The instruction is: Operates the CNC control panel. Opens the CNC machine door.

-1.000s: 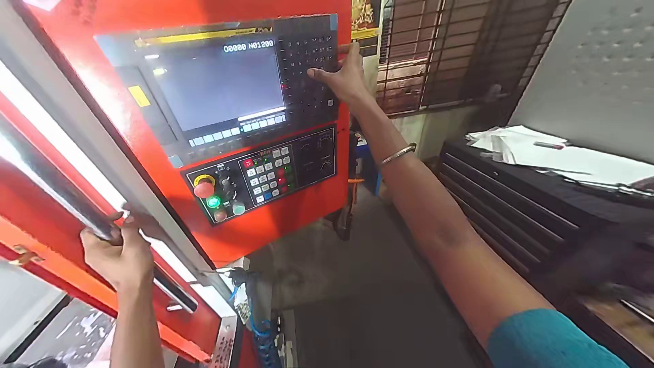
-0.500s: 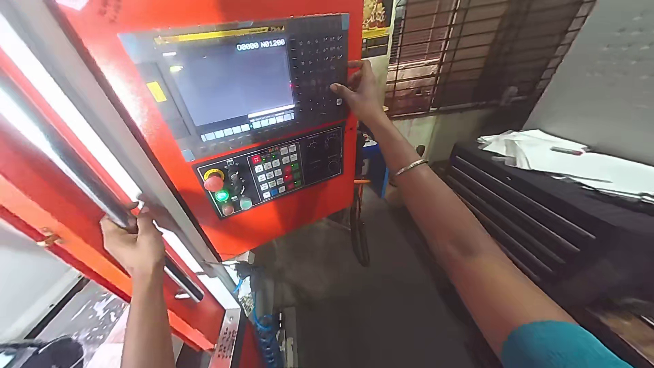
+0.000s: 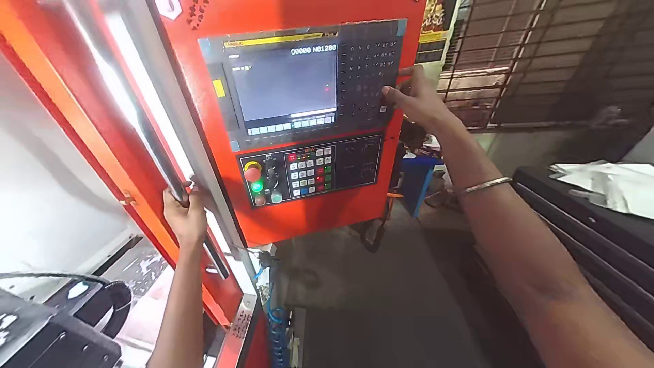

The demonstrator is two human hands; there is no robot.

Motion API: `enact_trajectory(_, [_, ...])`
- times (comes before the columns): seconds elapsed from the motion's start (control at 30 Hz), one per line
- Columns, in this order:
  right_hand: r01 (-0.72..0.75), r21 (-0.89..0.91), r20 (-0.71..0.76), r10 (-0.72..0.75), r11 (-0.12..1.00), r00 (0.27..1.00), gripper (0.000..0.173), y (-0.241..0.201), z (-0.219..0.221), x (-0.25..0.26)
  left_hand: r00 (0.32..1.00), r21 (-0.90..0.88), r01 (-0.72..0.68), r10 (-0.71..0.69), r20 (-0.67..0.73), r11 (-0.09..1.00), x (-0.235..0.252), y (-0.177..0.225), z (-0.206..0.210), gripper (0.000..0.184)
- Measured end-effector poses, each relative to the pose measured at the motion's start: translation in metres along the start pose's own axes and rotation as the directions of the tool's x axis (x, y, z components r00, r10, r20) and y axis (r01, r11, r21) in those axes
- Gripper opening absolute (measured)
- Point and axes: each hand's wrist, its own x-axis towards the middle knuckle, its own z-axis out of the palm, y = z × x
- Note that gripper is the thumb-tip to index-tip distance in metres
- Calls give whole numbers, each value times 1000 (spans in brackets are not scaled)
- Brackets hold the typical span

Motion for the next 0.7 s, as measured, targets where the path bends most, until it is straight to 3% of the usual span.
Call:
enact_trajectory(0.27, [-169, 18, -75, 170, 985, 983, 65, -26, -7, 30, 1000, 19, -3, 4, -24, 1000, -1, 2, 1, 31])
enact_trajectory(0.7, [-121, -14, -76, 120, 993, 990, 64, -21, -7, 33, 999, 22, -15, 16, -49, 1000, 0, -3, 4, 29])
